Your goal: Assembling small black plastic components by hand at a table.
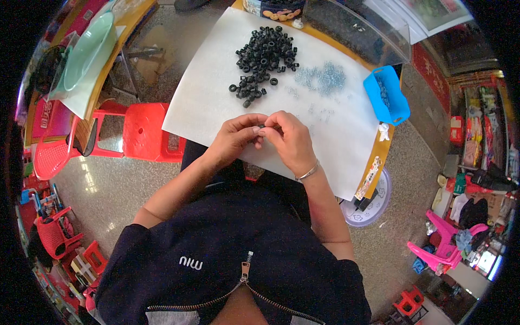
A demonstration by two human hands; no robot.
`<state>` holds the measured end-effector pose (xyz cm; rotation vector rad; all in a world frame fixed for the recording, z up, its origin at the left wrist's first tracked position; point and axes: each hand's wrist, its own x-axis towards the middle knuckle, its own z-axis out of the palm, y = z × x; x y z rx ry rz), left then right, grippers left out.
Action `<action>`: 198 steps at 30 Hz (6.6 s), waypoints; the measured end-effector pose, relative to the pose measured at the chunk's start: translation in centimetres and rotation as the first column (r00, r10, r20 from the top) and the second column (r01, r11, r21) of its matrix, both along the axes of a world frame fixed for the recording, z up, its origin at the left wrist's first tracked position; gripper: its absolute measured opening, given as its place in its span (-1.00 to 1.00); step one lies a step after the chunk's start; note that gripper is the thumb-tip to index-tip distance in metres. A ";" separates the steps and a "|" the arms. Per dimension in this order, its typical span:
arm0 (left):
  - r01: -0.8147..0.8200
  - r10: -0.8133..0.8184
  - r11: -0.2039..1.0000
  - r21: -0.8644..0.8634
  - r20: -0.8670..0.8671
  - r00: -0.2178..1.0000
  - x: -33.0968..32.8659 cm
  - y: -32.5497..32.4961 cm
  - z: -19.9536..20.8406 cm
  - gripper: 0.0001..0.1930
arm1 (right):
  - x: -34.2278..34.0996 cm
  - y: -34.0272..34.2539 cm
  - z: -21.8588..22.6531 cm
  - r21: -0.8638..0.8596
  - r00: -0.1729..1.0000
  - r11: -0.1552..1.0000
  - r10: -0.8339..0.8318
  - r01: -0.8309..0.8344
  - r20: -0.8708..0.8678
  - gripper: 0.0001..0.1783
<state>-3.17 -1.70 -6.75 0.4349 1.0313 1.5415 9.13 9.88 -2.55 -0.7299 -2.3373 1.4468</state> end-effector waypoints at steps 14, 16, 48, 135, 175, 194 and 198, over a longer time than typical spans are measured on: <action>-0.027 0.015 0.998 0.048 0.244 0.970 -0.7 0.0 -0.7 -0.80 | 0.0 -0.2 -0.6 -0.102 0.992 0.992 -0.089 0.080 -0.092 -0.90; -0.018 0.005 0.998 0.053 0.241 0.970 -0.8 0.0 -0.9 -0.81 | -0.3 0.0 -0.5 -0.088 0.992 0.992 -0.101 0.094 -0.080 -0.90; -0.108 0.070 0.992 0.072 0.402 0.913 -1.2 -0.2 -0.8 -0.78 | -3.0 1.2 -0.9 0.084 0.979 0.982 -0.156 0.167 -0.132 -0.93; 0.058 -0.059 0.998 0.014 0.300 0.952 0.7 -0.2 0.5 -0.74 | -0.5 -4.3 -1.6 -0.410 0.951 0.911 -0.161 0.042 -0.262 -0.71; 0.085 -0.193 0.972 0.218 0.539 0.820 1.0 -0.7 3.8 -0.61 | 1.2 -2.6 4.3 0.314 0.948 0.947 0.042 0.063 -0.316 -0.68; 0.050 -0.071 0.989 0.136 0.154 0.986 1.4 -0.4 5.0 -0.71 | 1.3 -2.8 3.0 0.091 0.918 0.991 -0.054 0.097 -0.393 -0.72; 0.144 -0.137 0.988 0.061 -0.118 0.984 2.2 -0.1 6.1 -0.71 | 1.1 -3.1 3.0 -0.298 0.885 0.952 -0.201 0.075 -0.419 -0.70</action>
